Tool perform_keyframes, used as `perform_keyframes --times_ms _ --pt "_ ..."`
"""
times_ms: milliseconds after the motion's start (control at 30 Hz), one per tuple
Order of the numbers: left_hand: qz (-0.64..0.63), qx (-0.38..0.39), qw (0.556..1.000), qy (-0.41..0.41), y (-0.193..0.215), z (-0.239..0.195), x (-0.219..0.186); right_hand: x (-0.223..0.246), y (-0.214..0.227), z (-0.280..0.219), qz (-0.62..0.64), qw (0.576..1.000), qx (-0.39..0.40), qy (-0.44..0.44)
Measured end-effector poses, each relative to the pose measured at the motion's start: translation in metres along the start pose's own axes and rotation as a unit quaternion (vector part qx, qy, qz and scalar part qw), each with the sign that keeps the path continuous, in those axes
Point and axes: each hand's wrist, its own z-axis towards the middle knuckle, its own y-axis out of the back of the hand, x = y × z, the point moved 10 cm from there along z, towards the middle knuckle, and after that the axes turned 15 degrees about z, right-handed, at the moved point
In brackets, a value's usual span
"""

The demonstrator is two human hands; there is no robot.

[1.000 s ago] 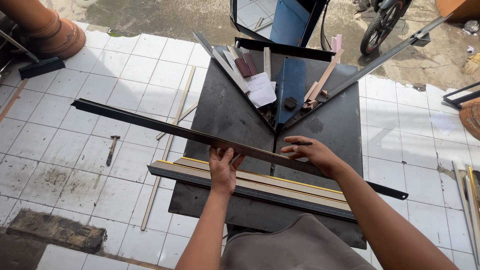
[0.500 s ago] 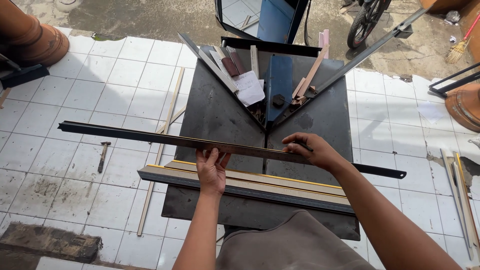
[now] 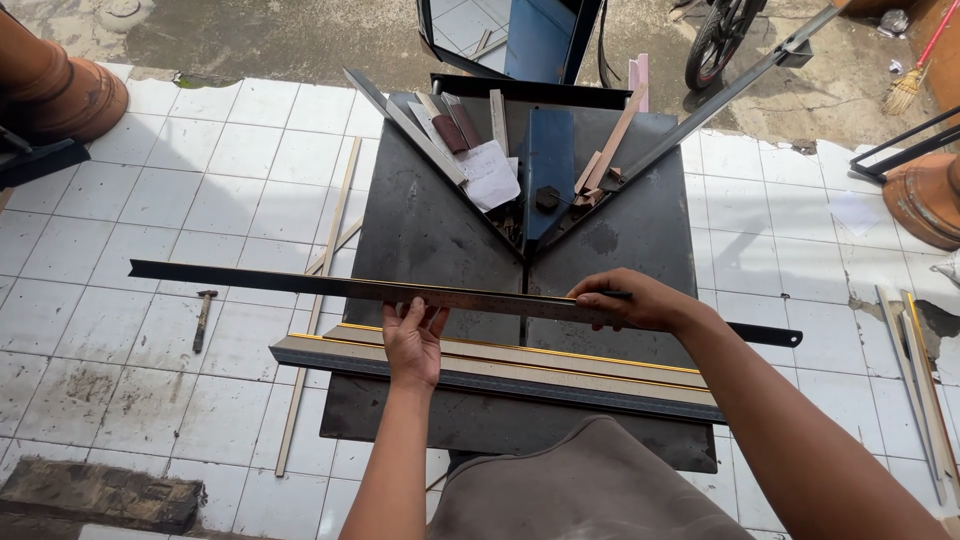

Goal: Measuring and marking frame molding pieces with a ruler and pencil on a cutting table to prepare them for assembly.

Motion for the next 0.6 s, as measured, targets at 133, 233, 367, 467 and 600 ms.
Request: perform_keyframes --times_ms 133,233,367,467,600 --pt "0.01 -0.011 1.0 0.009 0.002 -0.003 -0.005 -0.01 0.006 0.007 -0.001 1.0 0.003 0.022" --pt "0.008 -0.012 1.0 0.007 0.007 -0.001 -0.007 -0.025 0.018 0.018 0.011 0.999 -0.027 0.034" --pt "0.026 -0.025 0.999 0.003 0.022 0.006 -0.002 -0.033 0.029 0.013 0.133 0.985 -0.111 0.019" --pt "0.021 -0.03 0.999 0.006 0.023 0.005 -0.004 -0.043 0.04 0.016 0.141 0.977 -0.155 0.026" --pt "0.011 -0.035 0.999 0.006 0.029 0.009 0.0 -0.033 0.044 0.015 0.089 0.981 -0.169 0.041"
